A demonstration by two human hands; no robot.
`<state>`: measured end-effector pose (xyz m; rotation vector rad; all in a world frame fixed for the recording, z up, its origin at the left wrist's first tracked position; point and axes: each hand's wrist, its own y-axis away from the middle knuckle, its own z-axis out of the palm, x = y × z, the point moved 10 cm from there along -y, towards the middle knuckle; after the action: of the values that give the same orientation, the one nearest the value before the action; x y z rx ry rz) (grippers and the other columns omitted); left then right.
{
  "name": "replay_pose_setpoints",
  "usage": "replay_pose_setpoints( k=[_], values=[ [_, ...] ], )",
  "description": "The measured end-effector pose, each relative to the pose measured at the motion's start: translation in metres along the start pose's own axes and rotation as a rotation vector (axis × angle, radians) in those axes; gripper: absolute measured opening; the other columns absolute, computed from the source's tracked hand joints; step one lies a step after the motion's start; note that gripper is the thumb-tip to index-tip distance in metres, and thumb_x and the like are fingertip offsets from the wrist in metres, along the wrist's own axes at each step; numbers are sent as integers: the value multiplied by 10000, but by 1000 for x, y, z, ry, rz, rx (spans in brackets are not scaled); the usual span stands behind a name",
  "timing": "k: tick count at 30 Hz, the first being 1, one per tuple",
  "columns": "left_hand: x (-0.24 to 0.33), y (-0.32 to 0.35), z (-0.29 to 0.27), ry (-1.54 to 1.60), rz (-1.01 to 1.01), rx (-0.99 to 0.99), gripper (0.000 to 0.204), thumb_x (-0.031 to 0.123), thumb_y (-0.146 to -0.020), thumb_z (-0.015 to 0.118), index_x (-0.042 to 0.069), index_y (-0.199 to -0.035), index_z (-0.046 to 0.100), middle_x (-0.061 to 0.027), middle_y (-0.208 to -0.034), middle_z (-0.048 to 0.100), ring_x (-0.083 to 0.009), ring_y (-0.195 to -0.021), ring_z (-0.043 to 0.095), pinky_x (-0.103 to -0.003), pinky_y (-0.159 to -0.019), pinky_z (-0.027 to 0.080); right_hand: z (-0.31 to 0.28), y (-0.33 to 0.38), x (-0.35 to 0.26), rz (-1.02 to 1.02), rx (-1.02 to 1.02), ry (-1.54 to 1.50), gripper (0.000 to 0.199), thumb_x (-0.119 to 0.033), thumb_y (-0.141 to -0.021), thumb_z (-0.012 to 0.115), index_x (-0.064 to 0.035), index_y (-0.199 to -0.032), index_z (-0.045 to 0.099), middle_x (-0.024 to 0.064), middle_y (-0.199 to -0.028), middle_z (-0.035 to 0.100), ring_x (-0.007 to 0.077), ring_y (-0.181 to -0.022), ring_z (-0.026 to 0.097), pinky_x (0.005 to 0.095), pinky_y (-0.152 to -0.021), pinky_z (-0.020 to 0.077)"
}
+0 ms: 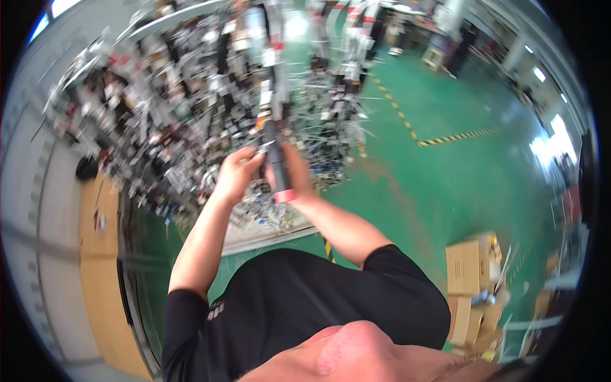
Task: Secure bundles of wires using a cable tie gun.
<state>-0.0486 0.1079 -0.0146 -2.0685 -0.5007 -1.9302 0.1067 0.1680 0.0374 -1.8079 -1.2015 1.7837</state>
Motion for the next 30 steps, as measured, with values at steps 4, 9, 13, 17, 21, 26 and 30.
replay_pose_setpoints(
  k=[4,9,13,17,21,26,30],
  values=[
    [13,4,-4,91,82,134,197,166,-1043,668,-3,-1076,764,9,-813,709,-55,-677,611,-224,-604,437,8,4,13,343,-73,-495,201,-80,-985,693,-41,-1158,597,77,-910,708,109,-707,693,276,-574,560],
    [-10,-8,-4,328,38,45,192,142,-1081,616,-26,-1164,654,-133,-1031,750,-219,-803,758,-335,-700,602,-22,15,35,382,14,-407,203,-76,-980,700,-64,-1130,563,18,-915,639,84,-779,614,241,-655,514],
    [-4,-7,6,493,17,-104,228,110,-1067,607,-52,-1227,617,-185,-1173,728,-259,-954,737,-406,-758,614,-29,16,54,314,16,-279,108,-106,-1050,609,-95,-1156,588,-12,-845,623,58,-695,597,228,-585,477],
    [-12,-19,5,431,72,10,179,-60,-964,690,69,-1071,627,-60,-1055,733,-188,-949,725,-308,-766,587,-43,18,48,409,-3,-208,141,-144,-996,666,-91,-1086,572,10,-782,595,110,-695,545,312,-614,430],
    [-14,-24,14,404,108,45,155,-30,-996,688,51,-1119,641,-26,-999,719,-133,-839,679,-286,-740,557,-45,23,40,439,-90,-273,93,-194,-1052,592,-125,-1105,559,-8,-758,564,100,-658,538,301,-572,413],
    [-13,-13,24,367,32,90,134,45,-1050,634,-13,-1161,681,-56,-927,702,-152,-784,654,-299,-705,548,-40,29,54,511,-110,-329,217,-174,-956,702,-109,-1125,583,11,-782,613,99,-678,573,301,-580,448],
    [-8,-10,30,520,28,1,188,89,-1059,639,-26,-1200,687,-77,-980,721,-172,-820,693,-318,-716,580,-20,31,54,663,-87,-985,225,-128,-1006,682,-77,-1199,579,43,-925,689,100,-783,639,295,-660,548]
  ],
)
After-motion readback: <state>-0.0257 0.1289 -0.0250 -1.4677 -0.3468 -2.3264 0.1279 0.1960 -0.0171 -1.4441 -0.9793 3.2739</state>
